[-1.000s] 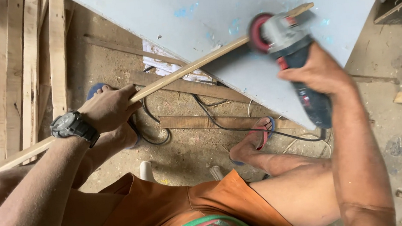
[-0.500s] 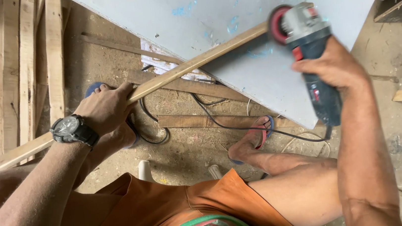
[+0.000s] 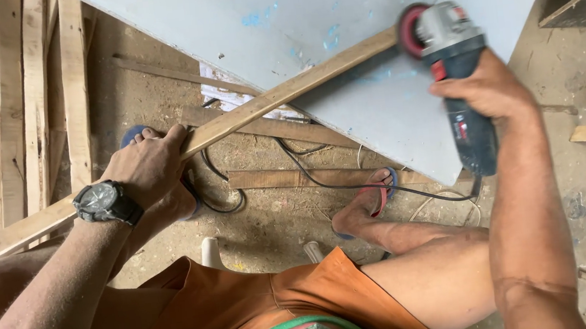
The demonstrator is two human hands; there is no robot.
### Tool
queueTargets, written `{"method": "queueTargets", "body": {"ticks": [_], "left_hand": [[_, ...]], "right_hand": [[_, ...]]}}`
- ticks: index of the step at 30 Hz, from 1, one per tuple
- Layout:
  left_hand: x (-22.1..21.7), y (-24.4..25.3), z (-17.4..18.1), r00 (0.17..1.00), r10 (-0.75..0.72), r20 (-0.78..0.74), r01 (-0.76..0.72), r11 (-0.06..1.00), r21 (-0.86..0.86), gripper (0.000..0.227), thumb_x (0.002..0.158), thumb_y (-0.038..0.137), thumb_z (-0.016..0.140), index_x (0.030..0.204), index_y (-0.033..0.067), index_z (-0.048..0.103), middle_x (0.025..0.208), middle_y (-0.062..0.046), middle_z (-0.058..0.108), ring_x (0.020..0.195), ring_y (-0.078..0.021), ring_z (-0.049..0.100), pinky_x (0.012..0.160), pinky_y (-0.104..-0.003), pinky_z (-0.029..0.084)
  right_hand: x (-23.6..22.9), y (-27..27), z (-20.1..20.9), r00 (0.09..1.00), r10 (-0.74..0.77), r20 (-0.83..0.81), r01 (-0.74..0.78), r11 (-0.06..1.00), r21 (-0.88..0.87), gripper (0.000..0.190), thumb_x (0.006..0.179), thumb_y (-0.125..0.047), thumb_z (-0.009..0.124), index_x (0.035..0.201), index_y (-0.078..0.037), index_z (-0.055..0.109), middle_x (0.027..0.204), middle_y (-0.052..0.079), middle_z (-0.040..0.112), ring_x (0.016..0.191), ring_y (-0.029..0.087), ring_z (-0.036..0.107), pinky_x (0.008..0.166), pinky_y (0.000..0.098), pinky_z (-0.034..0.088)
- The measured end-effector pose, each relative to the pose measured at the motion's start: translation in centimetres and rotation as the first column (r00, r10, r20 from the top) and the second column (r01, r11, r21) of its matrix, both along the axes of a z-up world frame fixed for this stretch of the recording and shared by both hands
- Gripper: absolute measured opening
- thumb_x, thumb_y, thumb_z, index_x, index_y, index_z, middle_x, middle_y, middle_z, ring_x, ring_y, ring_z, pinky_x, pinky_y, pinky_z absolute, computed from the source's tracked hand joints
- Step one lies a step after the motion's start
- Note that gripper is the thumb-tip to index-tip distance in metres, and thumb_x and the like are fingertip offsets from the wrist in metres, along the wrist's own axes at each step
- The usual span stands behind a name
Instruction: The person sits on the floor and uses an angle grinder with a sanding disc to smooth a long, thin piece of wood. They hold the wood with one hand and move the grinder along its length, occasionally flipping the wood to sand different sides.
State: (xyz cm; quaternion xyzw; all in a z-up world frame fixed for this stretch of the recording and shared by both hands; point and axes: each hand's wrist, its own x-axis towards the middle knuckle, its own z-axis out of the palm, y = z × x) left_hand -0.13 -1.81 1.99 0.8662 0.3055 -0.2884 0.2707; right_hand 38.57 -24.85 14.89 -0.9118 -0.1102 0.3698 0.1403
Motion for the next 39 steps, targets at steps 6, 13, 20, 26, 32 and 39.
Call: {"method": "queueTargets", "body": {"ticks": [6,13,20,26,32,39], "left_hand": [[0.2,0.3,0.2,1.000,-0.007,0.001,0.007,1.000,-0.005,0.020,0.102,0.019,0.040,0.121,0.0129,0.043,0.106,-0.023,0.060,0.094,-0.0432,0.063,0.073,-0.060,0.055],[-0.3,-0.1,-0.1,1.000,-0.010,0.004,0.010,1.000,0.015,0.022,0.105,0.020,0.039,0.126,0.0155,0.042,0.095,-0.020,0.063,0.086,-0.0403,0.063,0.067,-0.056,0.056],[-1.8,0.6,-3.4,0.999,-0.051,0.019,0.051,0.999,0.019,0.023,0.113,0.032,0.037,0.128,0.0171,0.047,0.086,-0.006,0.054,0.052,-0.0142,0.052,0.042,-0.028,0.056],[-2.1,1.9,-3.6,0.992,0.029,0.125,-0.020,0.997,-0.070,0.022,0.108,0.035,0.050,0.118,0.0159,0.056,0.089,-0.005,0.059,0.061,-0.0170,0.054,0.051,-0.032,0.055],[-1.0,3.2,-4.0,0.985,0.038,0.168,-0.023,0.996,-0.090,0.034,0.098,0.048,0.057,0.101,0.0135,0.060,0.084,-0.022,0.069,0.085,-0.0473,0.064,0.074,-0.054,0.046],[1.1,2.6,2.5,0.950,0.287,-0.122,-0.312,0.872,-0.378,0.037,0.094,0.039,0.067,0.093,0.0025,0.072,0.073,-0.019,0.072,0.049,-0.0252,0.069,0.043,-0.032,0.060]], "right_hand": [[6.6,-3.6,-3.2,0.995,-0.100,0.012,0.097,0.982,0.163,0.037,0.088,-0.017,0.079,0.118,-0.010,0.059,0.097,0.009,0.067,0.076,0.025,0.071,0.061,0.0407,0.057],[7.5,-4.8,-4.4,0.991,-0.127,-0.034,0.131,0.970,0.204,0.036,0.086,-0.020,0.080,0.115,-0.011,0.060,0.095,0.008,0.068,0.075,0.025,0.071,0.062,0.0384,0.058],[8.7,-5.7,-4.7,0.977,-0.211,0.019,0.202,0.953,0.225,0.036,0.086,-0.019,0.082,0.115,-0.013,0.062,0.088,0.007,0.067,0.070,0.023,0.071,0.058,0.0369,0.058],[6.5,-5.3,-3.1,0.980,-0.189,0.066,0.169,0.957,0.235,0.040,0.087,-0.017,0.080,0.121,-0.012,0.060,0.096,0.009,0.068,0.073,0.024,0.070,0.061,0.0381,0.059],[0.1,-1.4,0.3,0.991,0.005,0.135,-0.025,0.989,0.144,0.060,0.083,-0.016,0.077,0.138,-0.013,0.052,0.120,0.010,0.067,0.097,0.025,0.065,0.087,0.0415,0.051],[-4.9,0.9,-2.7,0.968,0.245,0.061,-0.252,0.929,0.273,0.073,0.071,-0.017,0.088,0.133,-0.006,0.052,0.114,0.013,0.062,0.100,0.025,0.061,0.082,0.0413,0.050]]}}
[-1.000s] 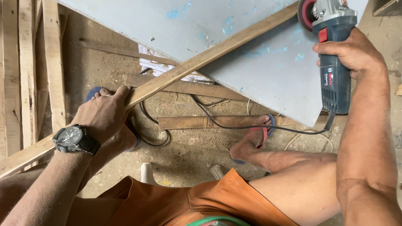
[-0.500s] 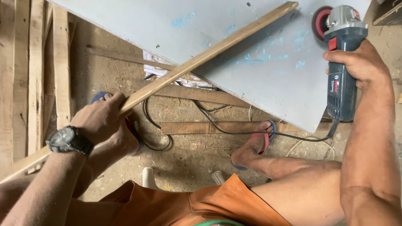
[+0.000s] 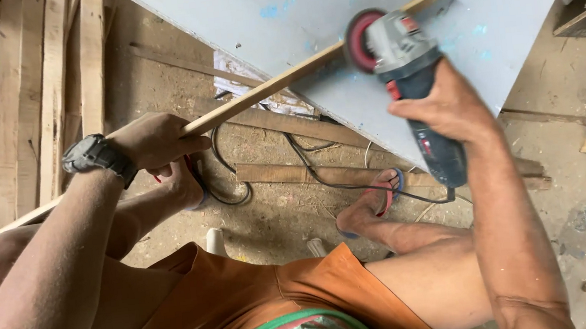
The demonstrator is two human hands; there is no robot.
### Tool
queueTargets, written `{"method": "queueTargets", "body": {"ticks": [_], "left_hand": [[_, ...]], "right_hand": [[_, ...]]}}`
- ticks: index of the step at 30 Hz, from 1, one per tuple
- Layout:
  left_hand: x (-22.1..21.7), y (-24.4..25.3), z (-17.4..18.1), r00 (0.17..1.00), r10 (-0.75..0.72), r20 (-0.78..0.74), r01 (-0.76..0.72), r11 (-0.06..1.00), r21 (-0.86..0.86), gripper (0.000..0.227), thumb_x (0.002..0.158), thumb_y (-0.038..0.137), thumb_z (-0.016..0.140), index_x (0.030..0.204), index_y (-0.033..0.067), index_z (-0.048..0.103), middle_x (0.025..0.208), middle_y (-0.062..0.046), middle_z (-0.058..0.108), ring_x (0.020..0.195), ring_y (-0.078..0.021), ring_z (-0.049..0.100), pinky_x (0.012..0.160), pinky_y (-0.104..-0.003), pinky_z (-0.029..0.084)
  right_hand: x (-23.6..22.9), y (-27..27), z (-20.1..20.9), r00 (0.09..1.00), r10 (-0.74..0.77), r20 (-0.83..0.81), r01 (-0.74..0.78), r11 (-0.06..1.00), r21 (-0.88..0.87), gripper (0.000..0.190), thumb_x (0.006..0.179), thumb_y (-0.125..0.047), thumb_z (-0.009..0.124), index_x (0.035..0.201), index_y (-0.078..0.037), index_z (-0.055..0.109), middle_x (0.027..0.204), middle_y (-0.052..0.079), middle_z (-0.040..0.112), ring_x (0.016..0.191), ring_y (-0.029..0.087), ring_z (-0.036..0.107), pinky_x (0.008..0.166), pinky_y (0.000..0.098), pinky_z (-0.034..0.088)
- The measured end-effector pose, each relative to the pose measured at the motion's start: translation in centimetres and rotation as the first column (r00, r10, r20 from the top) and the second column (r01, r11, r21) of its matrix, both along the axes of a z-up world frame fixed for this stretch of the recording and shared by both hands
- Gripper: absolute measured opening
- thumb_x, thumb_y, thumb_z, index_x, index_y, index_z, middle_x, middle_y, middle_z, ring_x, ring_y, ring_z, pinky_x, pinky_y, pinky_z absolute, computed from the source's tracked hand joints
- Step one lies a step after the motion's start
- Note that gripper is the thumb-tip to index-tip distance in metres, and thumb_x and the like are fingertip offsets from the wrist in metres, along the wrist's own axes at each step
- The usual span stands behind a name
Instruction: The person sits on the floor and uses an angle grinder with a sanding disc to smooth a long, thin piece of wood. They hold the wood with one hand and move the grinder along its length, occasionally flipping the wood to sand different sides.
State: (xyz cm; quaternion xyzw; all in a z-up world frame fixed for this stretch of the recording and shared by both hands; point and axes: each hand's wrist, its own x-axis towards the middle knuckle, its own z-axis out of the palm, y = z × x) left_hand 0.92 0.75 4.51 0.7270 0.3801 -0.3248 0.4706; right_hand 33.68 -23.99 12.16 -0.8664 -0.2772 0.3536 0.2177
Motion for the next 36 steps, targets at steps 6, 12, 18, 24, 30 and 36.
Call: {"method": "queueTargets", "body": {"ticks": [6,12,18,24,30,36], "left_hand": [[-0.7,0.5,-2.2,0.985,0.168,0.038,-0.164,0.981,-0.109,0.042,0.085,0.034,0.079,0.079,-0.0063,0.069,0.062,-0.024,0.064,0.043,-0.0272,0.066,0.037,-0.032,0.059],[-0.8,0.9,-2.7,0.974,0.228,-0.006,-0.226,0.958,-0.178,0.035,0.087,0.027,0.077,0.079,-0.0058,0.069,0.063,-0.022,0.065,0.047,-0.0282,0.068,0.042,-0.034,0.060],[-1.2,1.0,-3.6,0.965,0.261,0.011,-0.254,0.946,-0.202,0.035,0.084,0.028,0.081,0.075,-0.0031,0.068,0.057,-0.020,0.063,0.044,-0.0261,0.067,0.039,-0.032,0.058],[-0.8,1.0,-2.4,0.955,0.294,0.037,-0.281,0.937,-0.210,0.032,0.083,0.023,0.081,0.072,-0.0028,0.066,0.052,-0.018,0.059,0.040,-0.0244,0.063,0.036,-0.031,0.054],[-0.4,1.2,-2.1,0.978,0.206,0.027,-0.197,0.962,-0.189,0.033,0.088,0.026,0.078,0.076,-0.0011,0.064,0.054,-0.017,0.061,0.040,-0.0255,0.059,0.038,-0.034,0.050],[-0.4,1.3,-1.9,0.998,0.060,0.007,-0.058,0.989,-0.135,0.039,0.094,0.035,0.075,0.080,0.0015,0.061,0.057,-0.017,0.065,0.044,-0.0266,0.059,0.044,-0.037,0.048]], "right_hand": [[-3.8,3.2,-0.3,0.992,0.128,-0.012,-0.129,0.987,-0.094,0.086,0.066,-0.035,0.095,0.133,-0.005,0.049,0.114,0.028,0.067,0.107,0.045,0.068,0.083,0.0529,0.054],[-3.4,3.8,0.2,0.981,0.194,-0.022,-0.195,0.973,-0.125,0.082,0.072,-0.029,0.091,0.134,-0.001,0.045,0.117,0.034,0.065,0.109,0.052,0.066,0.091,0.0592,0.053],[1.8,1.9,-1.2,0.998,0.063,0.010,-0.063,0.998,0.012,0.067,0.069,-0.024,0.091,0.124,-0.007,0.055,0.106,0.020,0.068,0.098,0.034,0.067,0.076,0.0462,0.054],[9.4,-1.5,-3.4,0.992,-0.118,-0.040,0.124,0.963,0.241,0.043,0.078,-0.013,0.091,0.109,-0.008,0.061,0.088,0.008,0.066,0.072,0.020,0.068,0.060,0.0342,0.058],[11.9,-1.5,-4.8,0.964,-0.260,-0.059,0.267,0.942,0.202,0.045,0.082,-0.014,0.088,0.113,-0.008,0.056,0.090,0.009,0.066,0.066,0.024,0.070,0.053,0.0376,0.059],[5.1,1.6,0.1,0.991,-0.136,-0.002,0.135,0.987,-0.090,0.063,0.083,-0.012,0.077,0.139,-0.012,0.049,0.120,0.010,0.064,0.092,0.023,0.064,0.083,0.0398,0.056]]}}
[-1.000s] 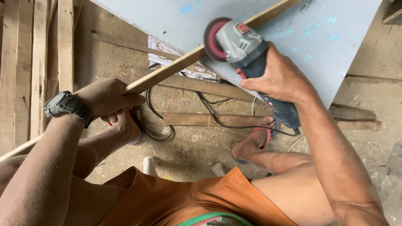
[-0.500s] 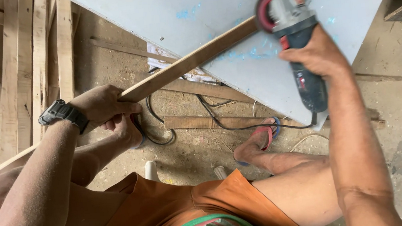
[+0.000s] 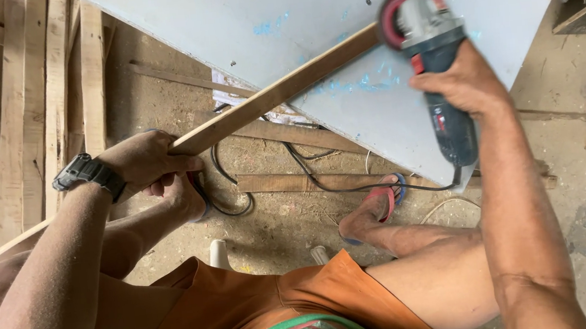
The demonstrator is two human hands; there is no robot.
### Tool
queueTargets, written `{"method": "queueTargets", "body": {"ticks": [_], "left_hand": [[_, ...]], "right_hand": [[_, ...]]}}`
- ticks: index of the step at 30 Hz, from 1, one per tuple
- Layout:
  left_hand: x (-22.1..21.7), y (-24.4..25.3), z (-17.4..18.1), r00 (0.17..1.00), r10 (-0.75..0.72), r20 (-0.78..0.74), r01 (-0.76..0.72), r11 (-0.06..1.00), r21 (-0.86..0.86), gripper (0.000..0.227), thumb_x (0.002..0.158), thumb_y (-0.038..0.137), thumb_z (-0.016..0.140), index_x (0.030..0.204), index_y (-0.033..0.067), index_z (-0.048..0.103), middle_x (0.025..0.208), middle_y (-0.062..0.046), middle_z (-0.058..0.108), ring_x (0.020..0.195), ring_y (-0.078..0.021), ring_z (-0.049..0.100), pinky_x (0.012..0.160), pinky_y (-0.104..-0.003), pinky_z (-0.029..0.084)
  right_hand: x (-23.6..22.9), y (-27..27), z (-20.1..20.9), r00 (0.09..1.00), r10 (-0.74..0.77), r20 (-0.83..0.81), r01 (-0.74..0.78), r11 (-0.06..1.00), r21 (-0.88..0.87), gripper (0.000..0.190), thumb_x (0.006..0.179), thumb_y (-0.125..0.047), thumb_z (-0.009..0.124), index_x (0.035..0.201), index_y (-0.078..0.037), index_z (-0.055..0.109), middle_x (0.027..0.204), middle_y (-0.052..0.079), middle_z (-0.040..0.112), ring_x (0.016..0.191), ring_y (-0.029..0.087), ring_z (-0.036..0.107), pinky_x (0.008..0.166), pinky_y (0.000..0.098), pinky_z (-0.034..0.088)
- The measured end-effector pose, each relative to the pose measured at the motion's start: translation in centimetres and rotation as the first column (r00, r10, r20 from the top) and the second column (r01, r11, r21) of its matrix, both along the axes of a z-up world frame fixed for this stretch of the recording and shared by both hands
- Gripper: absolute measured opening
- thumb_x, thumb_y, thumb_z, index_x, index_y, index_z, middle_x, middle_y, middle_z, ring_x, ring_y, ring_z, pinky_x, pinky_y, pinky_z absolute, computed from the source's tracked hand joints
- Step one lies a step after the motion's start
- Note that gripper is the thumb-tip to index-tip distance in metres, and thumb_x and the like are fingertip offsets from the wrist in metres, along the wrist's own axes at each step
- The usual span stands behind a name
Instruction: The person sits on the floor and uses an angle grinder with a sanding disc to smooth a long, thin piece of wood. They hold the wood with one hand and move the grinder along its length, occasionally flipping the wood to sand different sides.
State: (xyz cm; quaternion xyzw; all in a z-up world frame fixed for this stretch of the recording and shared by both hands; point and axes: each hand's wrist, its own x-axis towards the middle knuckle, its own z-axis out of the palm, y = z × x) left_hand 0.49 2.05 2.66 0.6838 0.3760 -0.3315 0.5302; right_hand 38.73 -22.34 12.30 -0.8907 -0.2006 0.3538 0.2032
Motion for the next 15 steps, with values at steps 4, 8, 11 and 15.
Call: {"method": "queueTargets", "body": {"ticks": [4,8,11,15], "left_hand": [[-0.4,0.0,-0.8,1.000,-0.001,0.030,0.002,0.999,-0.033,0.029,0.094,0.029,0.074,0.092,0.0020,0.064,0.057,-0.018,0.064,0.042,-0.0271,0.059,0.040,-0.036,0.049],[-1.2,0.1,-1.9,0.993,0.094,0.078,-0.084,0.989,-0.120,0.027,0.093,0.023,0.075,0.088,-0.0010,0.064,0.055,-0.015,0.057,0.042,-0.0231,0.054,0.035,-0.036,0.049],[-1.2,0.2,-1.0,0.991,0.110,0.070,-0.100,0.987,-0.125,0.025,0.093,0.019,0.075,0.088,-0.0024,0.063,0.053,-0.017,0.057,0.039,-0.0248,0.053,0.035,-0.036,0.047],[-1.3,0.4,-1.4,0.994,0.104,0.027,-0.101,0.990,-0.100,0.027,0.094,0.023,0.075,0.094,0.0005,0.060,0.057,-0.016,0.058,0.042,-0.0241,0.055,0.037,-0.036,0.049]], "right_hand": [[-1.5,0.4,-0.6,0.971,0.232,0.061,-0.230,0.973,-0.036,0.076,0.072,-0.022,0.083,0.139,-0.014,0.049,0.127,0.006,0.063,0.112,0.022,0.058,0.096,0.0373,0.045],[0.8,-0.2,-1.6,0.978,0.198,0.064,-0.199,0.980,0.011,0.068,0.072,-0.017,0.083,0.134,-0.016,0.052,0.116,0.001,0.067,0.100,0.017,0.061,0.087,0.0335,0.048],[4.1,-0.9,-2.6,0.997,0.035,0.063,-0.036,0.999,0.017,0.054,0.077,-0.017,0.081,0.127,-0.016,0.062,0.118,0.004,0.070,0.099,0.021,0.064,0.087,0.0362,0.051],[7.5,-2.7,-3.3,0.973,-0.229,-0.034,0.231,0.968,0.096,0.046,0.084,-0.017,0.082,0.124,-0.012,0.059,0.099,0.008,0.069,0.072,0.023,0.070,0.062,0.0379,0.060]]}}
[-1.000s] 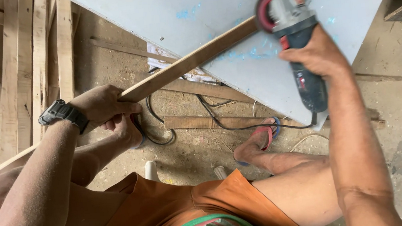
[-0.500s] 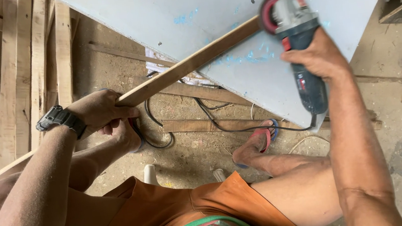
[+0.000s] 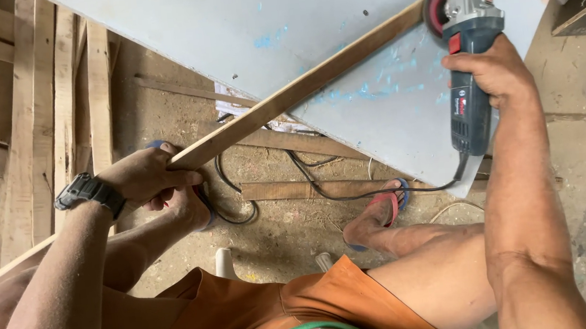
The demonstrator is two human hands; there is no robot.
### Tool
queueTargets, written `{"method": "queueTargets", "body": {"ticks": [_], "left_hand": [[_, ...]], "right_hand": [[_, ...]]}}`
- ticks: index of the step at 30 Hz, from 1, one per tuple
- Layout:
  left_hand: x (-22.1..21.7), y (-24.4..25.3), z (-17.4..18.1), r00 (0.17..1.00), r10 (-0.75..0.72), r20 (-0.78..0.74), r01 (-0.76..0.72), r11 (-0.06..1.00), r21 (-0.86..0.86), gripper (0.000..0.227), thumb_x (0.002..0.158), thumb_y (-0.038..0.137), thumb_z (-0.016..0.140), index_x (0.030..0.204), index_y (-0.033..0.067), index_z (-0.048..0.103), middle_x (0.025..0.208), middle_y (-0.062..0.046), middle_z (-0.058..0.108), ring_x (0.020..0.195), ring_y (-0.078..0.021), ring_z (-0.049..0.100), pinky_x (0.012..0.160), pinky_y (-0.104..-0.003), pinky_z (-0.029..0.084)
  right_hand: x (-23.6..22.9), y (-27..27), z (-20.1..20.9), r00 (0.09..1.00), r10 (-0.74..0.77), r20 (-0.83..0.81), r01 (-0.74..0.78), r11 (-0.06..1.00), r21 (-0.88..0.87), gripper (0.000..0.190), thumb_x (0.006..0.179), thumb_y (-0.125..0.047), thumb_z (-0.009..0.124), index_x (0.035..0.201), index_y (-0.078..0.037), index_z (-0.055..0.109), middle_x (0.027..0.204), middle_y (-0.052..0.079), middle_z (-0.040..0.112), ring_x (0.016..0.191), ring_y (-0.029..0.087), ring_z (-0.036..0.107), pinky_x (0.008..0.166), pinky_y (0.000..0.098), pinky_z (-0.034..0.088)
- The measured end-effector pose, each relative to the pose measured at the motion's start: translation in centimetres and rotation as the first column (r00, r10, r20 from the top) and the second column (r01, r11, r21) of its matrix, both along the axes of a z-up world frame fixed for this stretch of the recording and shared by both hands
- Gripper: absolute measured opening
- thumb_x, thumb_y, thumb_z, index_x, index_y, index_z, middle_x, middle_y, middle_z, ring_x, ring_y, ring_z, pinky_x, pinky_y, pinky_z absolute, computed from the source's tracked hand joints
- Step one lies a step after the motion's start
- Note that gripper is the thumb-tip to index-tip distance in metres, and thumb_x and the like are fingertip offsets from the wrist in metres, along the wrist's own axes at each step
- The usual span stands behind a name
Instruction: The person sits on the floor and uses an angle grinder with a sanding disc to smooth a long, thin piece of wood. They hold the wood with one hand and move the grinder along its length, occasionally flipping the wood to sand different sides.
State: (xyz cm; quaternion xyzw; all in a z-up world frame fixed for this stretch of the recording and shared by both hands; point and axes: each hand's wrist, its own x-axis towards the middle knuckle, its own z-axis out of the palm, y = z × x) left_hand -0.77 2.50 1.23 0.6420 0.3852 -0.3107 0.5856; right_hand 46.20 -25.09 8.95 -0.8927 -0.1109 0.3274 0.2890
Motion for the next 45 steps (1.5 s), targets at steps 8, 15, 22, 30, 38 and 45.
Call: {"method": "queueTargets", "body": {"ticks": [8,15,22,30,38,45], "left_hand": [[0.7,-0.8,3.4,0.993,0.119,-0.003,-0.119,0.993,-0.021,0.026,0.093,0.025,0.079,0.098,0.0014,0.068,0.061,-0.011,0.059,0.049,-0.0222,0.056,0.042,-0.033,0.045],[4.8,-2.1,1.1,0.918,-0.382,0.111,0.269,0.802,0.533,0.033,0.091,0.044,0.075,0.107,0.0150,0.073,0.092,-0.008,0.076,0.079,-0.0264,0.069,0.070,-0.042,0.053],[9.9,-5.9,0.4,0.891,-0.427,0.154,0.299,0.807,0.509,0.036,0.106,0.045,0.054,0.108,0.0129,0.070,0.082,-0.003,0.065,0.061,-0.0150,0.057,0.053,-0.029,0.050],[11.3,-7.7,-7.9,0.865,-0.489,0.116,0.348,0.749,0.563,0.059,0.105,0.065,0.033,0.118,0.0111,0.055,0.106,-0.022,0.072,0.111,-0.0408,0.069,0.094,-0.053,0.050],[10.7,-8.2,-0.8,0.801,-0.597,-0.040,0.481,0.603,0.636,0.065,0.096,0.071,0.051,0.114,0.0085,0.047,0.106,-0.025,0.073,0.107,-0.0436,0.071,0.090,-0.054,0.056],[10.8,-8.7,-3.0,0.806,-0.587,-0.075,0.466,0.551,0.692,0.059,0.095,0.066,0.057,0.111,0.0098,0.048,0.099,-0.021,0.074,0.098,-0.0415,0.075,0.083,-0.053,0.060]], "right_hand": [[-5.6,-1.5,6.4,0.996,-0.018,0.089,0.014,0.999,0.039,0.055,0.091,-0.019,0.073,0.140,-0.017,0.048,0.122,0.006,0.066,0.092,0.020,0.069,0.085,0.0369,0.059],[-10.4,-7.6,8.5,0.994,0.051,0.095,-0.075,0.959,0.272,0.054,0.090,-0.014,0.072,0.139,-0.008,0.049,0.112,0.008,0.060,0.086,0.023,0.069,0.078,0.0347,0.061],[-13.0,-14.1,4.5,0.993,-0.114,0.018,0.102,0.942,0.319,0.038,0.080,-0.010,0.082,0.113,-0.007,0.063,0.088,0.006,0.066,0.068,0.018,0.067,0.058,0.0312,0.057],[-11.4,-13.4,-0.8,0.990,-0.028,0.140,-0.032,0.912,0.408,0.049,0.072,-0.005,0.092,0.106,0.002,0.057,0.081,0.015,0.065,0.069,0.024,0.070,0.060,0.0381,0.058],[-15.2,-7.9,1.4,0.979,0.140,0.146,-0.142,0.990,0.000,0.065,0.068,-0.024,0.095,0.116,-0.003,0.056,0.094,0.021,0.070,0.085,0.038,0.072,0.073,0.0502,0.056],[-14.7,-6.4,0.9,0.967,0.246,0.068,-0.218,0.935,-0.281,0.072,0.069,-0.033,0.090,0.125,-0.009,0.052,0.107,0.023,0.071,0.103,0.043,0.070,0.082,0.0543,0.054]]}}
